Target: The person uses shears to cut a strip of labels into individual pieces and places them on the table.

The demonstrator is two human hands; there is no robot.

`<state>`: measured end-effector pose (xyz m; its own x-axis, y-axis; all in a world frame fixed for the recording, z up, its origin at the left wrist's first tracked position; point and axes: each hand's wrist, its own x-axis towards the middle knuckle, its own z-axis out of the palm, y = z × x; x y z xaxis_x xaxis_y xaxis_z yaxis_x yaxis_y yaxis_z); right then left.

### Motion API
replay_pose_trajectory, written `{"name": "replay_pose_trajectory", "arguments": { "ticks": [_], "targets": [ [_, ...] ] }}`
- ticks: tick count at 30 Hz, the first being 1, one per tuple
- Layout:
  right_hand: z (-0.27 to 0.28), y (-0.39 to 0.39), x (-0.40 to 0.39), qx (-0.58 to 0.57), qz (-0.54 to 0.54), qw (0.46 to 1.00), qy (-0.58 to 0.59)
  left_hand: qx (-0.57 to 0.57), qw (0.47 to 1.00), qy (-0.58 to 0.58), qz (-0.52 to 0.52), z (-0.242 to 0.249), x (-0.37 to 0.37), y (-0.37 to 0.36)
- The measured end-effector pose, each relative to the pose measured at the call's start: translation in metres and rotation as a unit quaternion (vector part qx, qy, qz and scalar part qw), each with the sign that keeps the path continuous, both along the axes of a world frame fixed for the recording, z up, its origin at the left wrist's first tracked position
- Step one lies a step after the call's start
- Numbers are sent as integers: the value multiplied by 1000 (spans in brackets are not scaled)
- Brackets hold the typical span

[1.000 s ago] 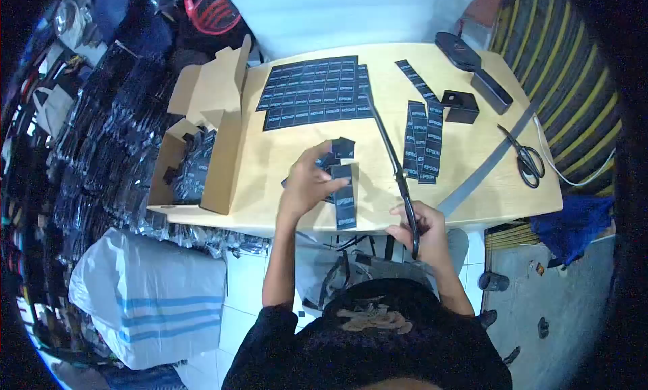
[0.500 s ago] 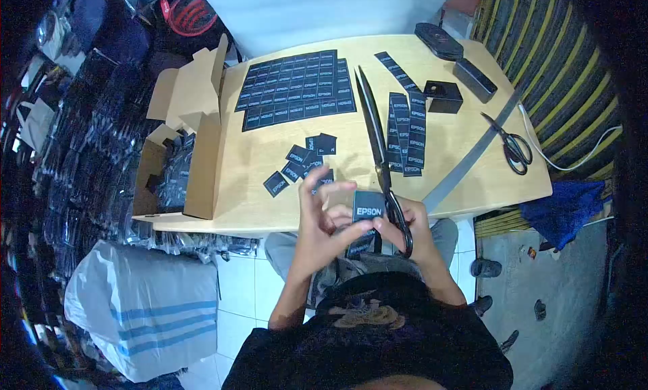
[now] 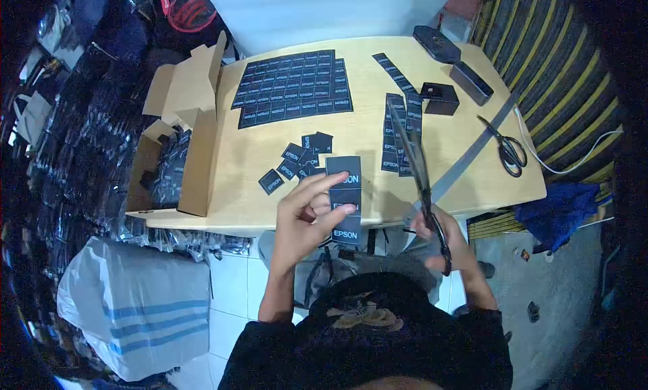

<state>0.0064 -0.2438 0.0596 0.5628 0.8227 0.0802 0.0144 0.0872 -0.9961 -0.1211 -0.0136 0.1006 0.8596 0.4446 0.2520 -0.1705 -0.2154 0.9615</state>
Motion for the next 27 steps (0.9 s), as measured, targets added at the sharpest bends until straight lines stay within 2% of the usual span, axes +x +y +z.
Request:
{"name": "replay_pose_trajectory", "arguments": {
  "ticks": [2,3,4,5,6,7,11,16,18,20,23,26,27],
  "targets": [
    [9,-20,13,-88,72,990,-87,-11,1000,-1,-7,0,-1,5],
    [13,-29,21,-96,112,977,-155,21,1000,-19,-12,7,0,4],
    [19,-34,24,-97,112,977,-155,53,998,-37,-18,11,1,5],
    [26,-40,26,-149,162,966,-138,115,992,-37,-48,10,1,12],
    [30,-43,28,-200,210,949,-121,113,992,-37,-49,12,1,14],
    [31,-44,32,-171,243,935,-196,122,990,-14,-74,16,0,15],
    [35,-41,31,-159,244,930,-223,92,989,22,-114,15,0,13],
    [39,-36,38,-154,272,931,-188,87,983,51,-154,15,3,12],
    [40,-34,40,-151,294,918,-219,78,982,69,-156,14,2,13],
    [44,-32,39,-146,294,928,-175,51,981,75,-171,13,2,14],
    [54,-31,42,-191,310,913,-187,53,980,96,-167,19,2,13],
    [53,-31,43,-161,306,919,-191,60,976,119,-172,20,3,15],
    [51,-33,43,-207,308,915,-158,64,976,116,-171,23,3,14]
  ]
}}
